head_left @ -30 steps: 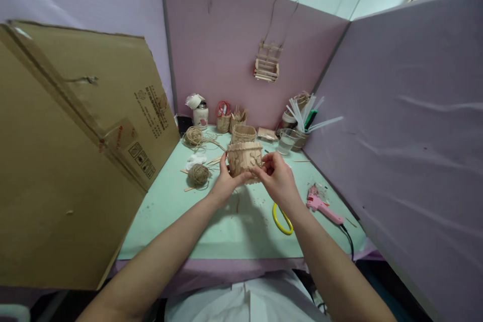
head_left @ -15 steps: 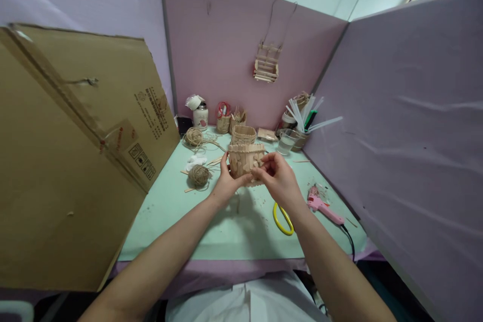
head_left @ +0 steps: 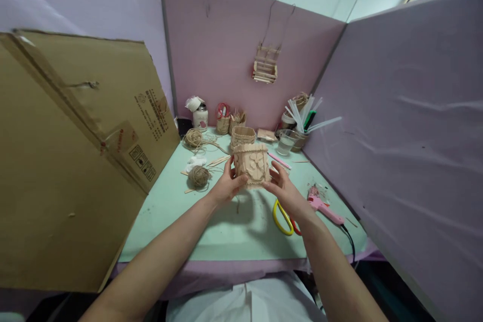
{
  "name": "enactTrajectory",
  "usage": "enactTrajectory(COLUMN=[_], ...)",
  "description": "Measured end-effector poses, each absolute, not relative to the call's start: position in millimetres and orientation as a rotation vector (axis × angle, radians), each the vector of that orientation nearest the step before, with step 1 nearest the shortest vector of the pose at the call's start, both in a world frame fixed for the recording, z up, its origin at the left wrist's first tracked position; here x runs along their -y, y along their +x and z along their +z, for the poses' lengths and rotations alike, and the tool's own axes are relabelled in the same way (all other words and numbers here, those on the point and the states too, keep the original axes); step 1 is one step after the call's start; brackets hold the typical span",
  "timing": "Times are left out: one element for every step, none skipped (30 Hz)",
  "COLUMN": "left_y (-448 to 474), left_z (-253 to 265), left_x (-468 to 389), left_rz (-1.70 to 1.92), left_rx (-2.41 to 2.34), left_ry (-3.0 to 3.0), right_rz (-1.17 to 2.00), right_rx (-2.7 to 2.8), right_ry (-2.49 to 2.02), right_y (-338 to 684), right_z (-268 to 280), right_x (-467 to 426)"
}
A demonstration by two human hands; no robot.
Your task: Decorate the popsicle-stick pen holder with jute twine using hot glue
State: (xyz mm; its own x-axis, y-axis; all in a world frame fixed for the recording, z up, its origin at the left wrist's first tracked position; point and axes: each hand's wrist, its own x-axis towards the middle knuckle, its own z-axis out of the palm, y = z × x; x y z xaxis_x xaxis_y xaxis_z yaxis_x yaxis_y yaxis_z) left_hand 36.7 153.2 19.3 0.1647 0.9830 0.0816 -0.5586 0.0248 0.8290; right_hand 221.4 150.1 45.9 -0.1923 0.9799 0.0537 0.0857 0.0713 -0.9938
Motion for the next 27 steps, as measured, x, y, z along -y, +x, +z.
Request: enactTrajectory(left_y=[36.7,36.8,37.0,37.2,37.5,37.7,38.0,38.3,38.6,39.0,39.3,39.5,39.6,39.6,39.3,38.9,38.4,37.9,37.3,36.9,36.5,36.3,36.2,36.2,36.3,36.4,36.6], left_z=[19.7,20.4,21.4,22.9,24.6,26.6,28.6,30.5,32.0,33.0,33.4,33.2,32.5,31.4,30.1,28.6,27.0,25.5,24.1,22.8,21.6,20.5,19.6,19.0,18.6,18.5,18.7], left_x=[-152.8,-152.4,-151.8,-151.0,-150.1,-149.0,-147.8,-146.6,-145.5,-144.7,-144.1,-143.9,-143.9,-144.2,-144.7,-145.3,-145.8,-146.4,-146.8,-147.2,-147.5,-147.8,-148.0,-148.2,-148.3,-148.4,-148.5], left_rz=[1.307,1.296,1.289,1.289,1.293,1.297,1.301,1.307,1.314,1.322,1.332,1.341,1.346,1.346,1.342,1.339,1.336,1.334,1.335,1.339,1.343,1.345,1.346,1.345,1.342,1.338,1.335], left_rx=[-0.622,-0.618,-0.609,-0.598,-0.587,-0.577,-0.568,-0.561,-0.556,-0.554,-0.552,-0.551,-0.551,-0.555,-0.559,-0.562,-0.564,-0.565,-0.564,-0.561,-0.560,-0.562,-0.567,-0.575,-0.583,-0.587,-0.586], left_ry=[0.880,0.890,0.895,0.898,0.898,0.899,0.903,0.910,0.919,0.928,0.938,0.949,0.958,0.967,0.974,0.980,0.982,0.981,0.977,0.971,0.964,0.957,0.952,0.950,0.951,0.954,0.957], right_rz=[1.276,1.280,1.273,1.256,1.232,1.206,1.181,1.158,1.138,1.123,1.112,1.102,1.092,1.084,1.077,1.071,1.065,1.061,1.060,1.060,1.062,1.061,1.060,1.059,1.060,1.061,1.065], right_rx=[1.449,1.450,1.448,1.442,1.435,1.427,1.419,1.412,1.409,1.407,1.407,1.406,1.404,1.400,1.395,1.389,1.385,1.381,1.378,1.376,1.376,1.376,1.377,1.377,1.377,1.376,1.373], right_ry=[-1.090,-1.052,-1.025,-1.012,-1.013,-1.020,-1.029,-1.035,-1.034,-1.028,-1.024,-1.024,-1.029,-1.036,-1.043,-1.049,-1.050,-1.049,-1.049,-1.050,-1.053,-1.056,-1.060,-1.063,-1.066,-1.067,-1.066], right_y=[221.0,220.1,218.9,217.3,215.5,213.7,211.9,210.1,208.4,206.9,205.4,203.9,202.6,201.3,200.2,199.3,198.5,198.0,197.6,197.5,197.4,197.5,197.6,197.6,197.7,197.6,197.5], right_z=[43.0,40.7,38.8,37.5,36.6,36.1,35.9,35.9,36.0,36.1,36.2,36.1,35.8,35.4,34.8,34.2,33.6,33.2,32.9,32.8,32.9,33.1,33.4,33.7,34.0,34.2,34.4], right_x=[-149.3,-148.4,-147.6,-146.7,-145.7,-144.7,-143.6,-142.3,-141.0,-139.6,-138.3,-137.0,-135.8,-134.8,-133.9,-133.0,-132.2,-131.5,-130.7,-130.0,-129.3,-128.7,-128.1,-127.6,-127.1,-126.7,-126.5])
